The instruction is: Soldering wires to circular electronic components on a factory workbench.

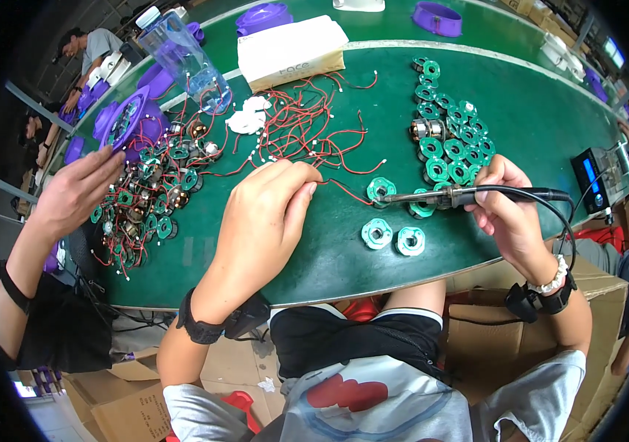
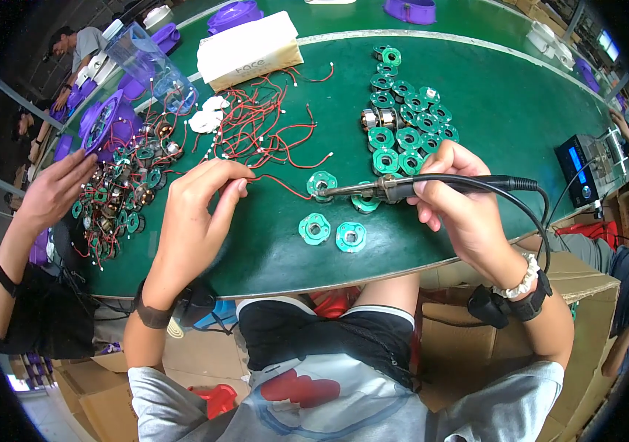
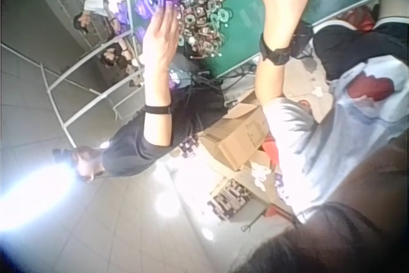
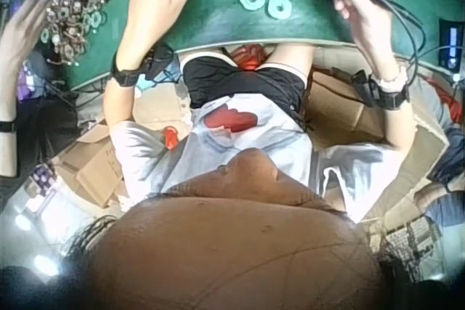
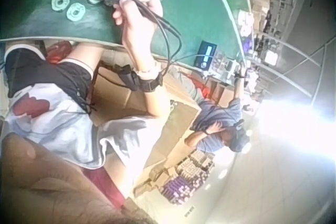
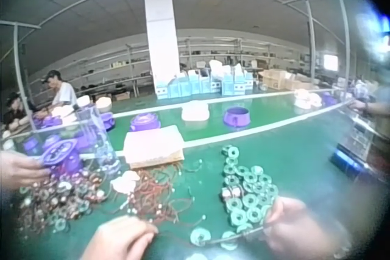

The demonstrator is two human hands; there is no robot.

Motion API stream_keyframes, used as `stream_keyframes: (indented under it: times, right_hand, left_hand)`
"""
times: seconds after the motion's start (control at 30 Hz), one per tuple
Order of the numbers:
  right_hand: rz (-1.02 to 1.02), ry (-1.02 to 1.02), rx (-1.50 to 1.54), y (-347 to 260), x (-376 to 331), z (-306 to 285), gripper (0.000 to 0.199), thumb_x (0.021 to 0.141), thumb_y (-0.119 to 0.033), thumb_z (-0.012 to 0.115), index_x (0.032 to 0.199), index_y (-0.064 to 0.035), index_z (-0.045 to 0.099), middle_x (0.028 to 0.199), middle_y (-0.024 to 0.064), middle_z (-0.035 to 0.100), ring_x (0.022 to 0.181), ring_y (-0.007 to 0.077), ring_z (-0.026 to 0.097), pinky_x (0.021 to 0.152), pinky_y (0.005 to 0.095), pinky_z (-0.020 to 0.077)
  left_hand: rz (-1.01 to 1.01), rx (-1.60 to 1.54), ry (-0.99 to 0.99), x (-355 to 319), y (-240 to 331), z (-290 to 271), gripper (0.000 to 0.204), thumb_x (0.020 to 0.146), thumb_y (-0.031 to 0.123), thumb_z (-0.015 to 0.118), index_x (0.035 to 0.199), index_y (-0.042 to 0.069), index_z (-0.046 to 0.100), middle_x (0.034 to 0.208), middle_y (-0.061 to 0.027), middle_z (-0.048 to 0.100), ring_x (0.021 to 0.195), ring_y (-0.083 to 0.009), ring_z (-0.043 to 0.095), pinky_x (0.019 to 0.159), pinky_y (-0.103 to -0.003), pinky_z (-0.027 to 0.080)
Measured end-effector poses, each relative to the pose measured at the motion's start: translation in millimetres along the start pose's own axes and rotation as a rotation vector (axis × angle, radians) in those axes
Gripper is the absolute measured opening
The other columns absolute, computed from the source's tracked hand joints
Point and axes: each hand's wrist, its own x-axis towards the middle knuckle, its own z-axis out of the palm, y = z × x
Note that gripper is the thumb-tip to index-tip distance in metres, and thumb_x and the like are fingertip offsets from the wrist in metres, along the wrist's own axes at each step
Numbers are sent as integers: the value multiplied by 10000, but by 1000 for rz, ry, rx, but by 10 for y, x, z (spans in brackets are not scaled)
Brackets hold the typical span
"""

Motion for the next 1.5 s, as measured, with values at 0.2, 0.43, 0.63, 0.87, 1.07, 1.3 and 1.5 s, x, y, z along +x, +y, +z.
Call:
stream_keyframes:
  times: [0.2, 0.43, 0.63, 0.87, 1.07, 1.3, 1.5]
  right_hand:
    - [-4, -8, 0, 2, -1, 7, 139, 722, 9, 532, 717, -59, 412, 660, 48, 501, 451, 62, 479, 350, 156, 344]
    - [25, -9, -3, 4, 6, 24, 139, 725, 6, 538, 715, -59, 416, 657, 45, 502, 454, 56, 478, 355, 152, 339]
    - [-11, 4, 14, -30, 18, 4, 137, 729, 3, 539, 718, -60, 418, 669, 41, 505, 458, 56, 480, 358, 153, 342]
    - [-18, 196, -19, -94, -58, -114, 116, 726, -41, 591, 726, -72, 480, 616, 40, 562, 489, 75, 531, 417, 170, 424]
    - [-150, 114, 113, 42, 41, -173, 133, 733, -38, 583, 701, -54, 455, 611, 58, 562, 477, 67, 516, 386, 165, 376]
    - [-152, 120, 153, -24, 57, -188, 181, 710, -37, 588, 667, -71, 415, 571, 35, 534, 461, 76, 511, 366, 177, 358]
    - [-151, 130, 140, 37, 81, -199, 191, 702, -48, 592, 657, -75, 408, 550, 31, 525, 446, 77, 503, 361, 182, 355]
  left_hand:
    - [9, 22, -8, 6, 13, -23, 43, 748, 1, 517, 786, -13, 533, 692, -114, 539, 631, -240, 532, 565, -322, 416]
    - [16, 52, -22, 3, -7, -33, 67, 743, -27, 519, 803, -23, 547, 694, -105, 551, 614, -195, 549, 560, -281, 426]
    - [46, 54, -16, 55, 12, -60, 58, 741, -32, 519, 792, -28, 547, 693, -112, 551, 615, -204, 550, 561, -284, 427]
    - [-64, 39, 141, 169, 96, -168, 60, 753, 10, 510, 767, -33, 549, 739, -141, 567, 679, -274, 550, 637, -332, 424]
    - [0, 525, 270, 279, -35, -447, 501, 727, -35, 492, 1212, 34, 390, 1231, -142, 376, 1115, -286, 366, 899, -334, 328]
    - [-191, 829, -243, -317, -462, -782, 441, 719, 451, 558, 940, 69, 559, 838, -160, 592, 796, -319, 562, 710, -388, 435]
    - [106, 972, 20, -482, -398, -929, 148, 747, 109, 530, 832, -13, 528, 700, -179, 537, 663, -313, 529, 603, -382, 421]
